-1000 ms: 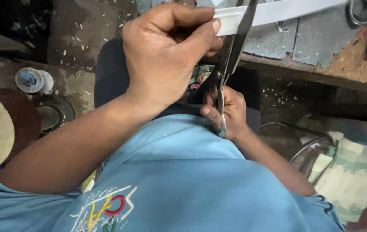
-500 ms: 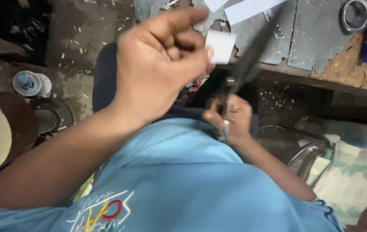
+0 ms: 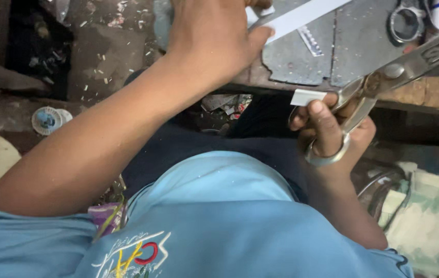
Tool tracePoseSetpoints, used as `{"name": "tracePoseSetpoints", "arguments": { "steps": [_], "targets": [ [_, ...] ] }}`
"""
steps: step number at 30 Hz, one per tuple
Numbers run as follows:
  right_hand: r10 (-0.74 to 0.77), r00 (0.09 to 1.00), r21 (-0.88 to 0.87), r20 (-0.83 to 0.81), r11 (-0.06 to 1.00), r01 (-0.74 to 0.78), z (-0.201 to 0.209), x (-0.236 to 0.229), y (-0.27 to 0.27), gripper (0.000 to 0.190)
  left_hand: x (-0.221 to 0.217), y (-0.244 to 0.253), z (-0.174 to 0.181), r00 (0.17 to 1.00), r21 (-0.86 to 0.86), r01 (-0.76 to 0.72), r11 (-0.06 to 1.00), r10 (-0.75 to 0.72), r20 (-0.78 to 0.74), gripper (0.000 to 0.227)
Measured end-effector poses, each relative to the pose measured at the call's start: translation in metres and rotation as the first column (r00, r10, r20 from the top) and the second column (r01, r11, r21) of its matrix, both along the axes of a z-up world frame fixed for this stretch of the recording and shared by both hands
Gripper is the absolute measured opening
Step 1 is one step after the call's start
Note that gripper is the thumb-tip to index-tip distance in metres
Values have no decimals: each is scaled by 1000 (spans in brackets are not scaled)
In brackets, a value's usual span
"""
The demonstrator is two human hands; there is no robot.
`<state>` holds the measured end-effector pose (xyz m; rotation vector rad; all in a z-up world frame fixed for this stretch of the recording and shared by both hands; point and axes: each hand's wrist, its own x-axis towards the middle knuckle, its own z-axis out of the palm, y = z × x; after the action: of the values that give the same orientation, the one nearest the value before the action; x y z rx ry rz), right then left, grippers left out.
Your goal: The person cuts a long white plastic strip into small rectangular pieces using large shears. They repeatedly measure the strip against a motor stator, cut small segments, and place them on the workbench.
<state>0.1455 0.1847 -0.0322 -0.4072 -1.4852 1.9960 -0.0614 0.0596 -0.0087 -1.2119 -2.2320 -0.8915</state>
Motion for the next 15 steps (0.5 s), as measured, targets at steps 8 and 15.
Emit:
{"name": "tracePoseSetpoints", "arguments": {
  "steps": [8, 15],
  "targets": [
    [-16, 991, 88, 130, 996, 4, -6, 6, 2, 14, -14, 33, 21, 853, -511, 111, 853, 182, 489, 24],
    [12, 1000, 86, 0, 996, -12, 2, -11, -3, 16, 41, -20, 14, 749, 377, 96, 921, -316, 582, 13]
  ]
}}
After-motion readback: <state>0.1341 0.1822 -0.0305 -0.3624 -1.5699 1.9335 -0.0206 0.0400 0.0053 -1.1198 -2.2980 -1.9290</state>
